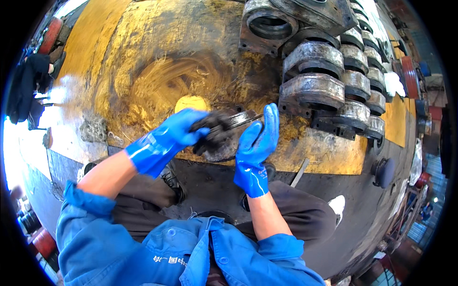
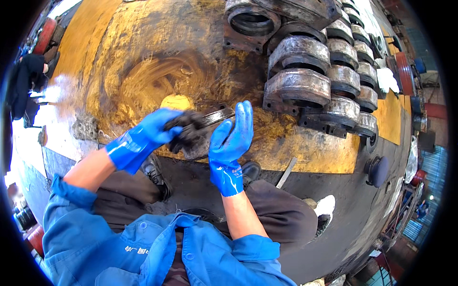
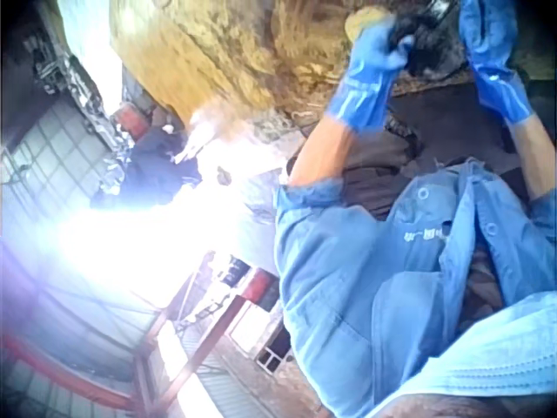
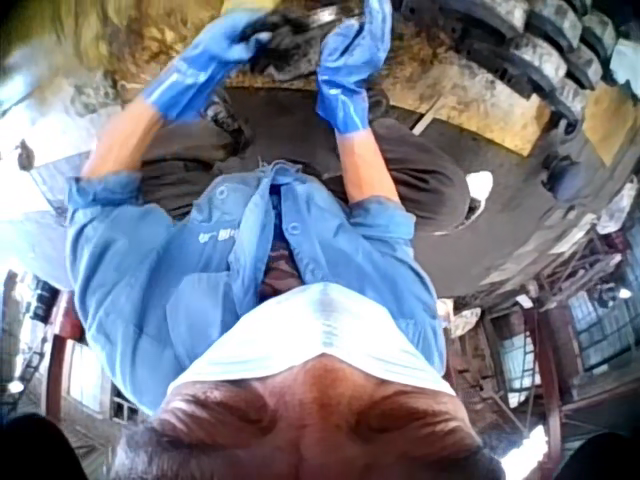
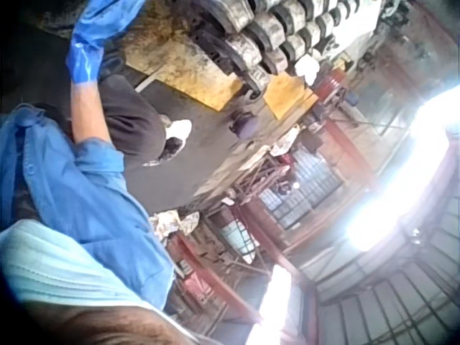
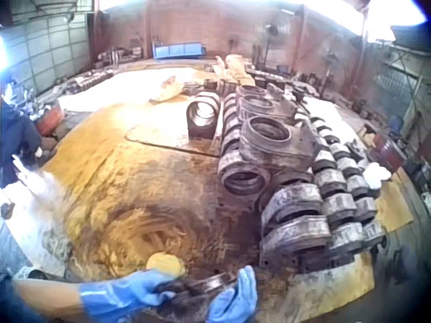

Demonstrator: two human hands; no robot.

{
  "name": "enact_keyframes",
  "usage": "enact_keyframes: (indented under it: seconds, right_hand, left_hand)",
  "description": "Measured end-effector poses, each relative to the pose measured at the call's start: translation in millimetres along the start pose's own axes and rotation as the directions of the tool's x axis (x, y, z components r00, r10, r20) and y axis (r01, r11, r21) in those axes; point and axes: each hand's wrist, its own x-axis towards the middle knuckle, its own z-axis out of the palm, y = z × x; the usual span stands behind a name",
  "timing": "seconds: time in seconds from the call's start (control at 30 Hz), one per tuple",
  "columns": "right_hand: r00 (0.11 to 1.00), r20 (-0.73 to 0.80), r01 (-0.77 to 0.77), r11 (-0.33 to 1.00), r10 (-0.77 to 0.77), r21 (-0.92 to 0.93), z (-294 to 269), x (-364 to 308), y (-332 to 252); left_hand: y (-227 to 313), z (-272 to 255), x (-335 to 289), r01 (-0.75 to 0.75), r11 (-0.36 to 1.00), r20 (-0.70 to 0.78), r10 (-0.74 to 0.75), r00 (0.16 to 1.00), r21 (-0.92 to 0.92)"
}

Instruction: The person cleans various metal parts and components on a workshop floor using a wire brush and a cloth.

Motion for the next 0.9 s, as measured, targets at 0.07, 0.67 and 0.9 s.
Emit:
enact_keyframes:
  seconds: [0.07,0.67,0.9]
  right_hand:
    - [1.0,0.017,0.0,1.0,-0.001,0.019,-0.6,0.0,-0.9]
    - [0.999,0.025,-0.018,0.999,0.019,-0.034,2.0,2.5,4.7]
    - [0.991,0.114,-0.063,0.997,0.068,-0.05,3.1,-3.6,-4.6]
  left_hand:
    - [6.1,-0.4,-41.4,0.092,0.995,0.056,-0.094,0.994,0.031]
    - [14.6,3.6,107.0,-0.064,0.979,0.151,0.035,0.988,0.193]
    - [7.6,8.9,144.1,0.085,0.992,0.206,-0.103,0.973,0.094]
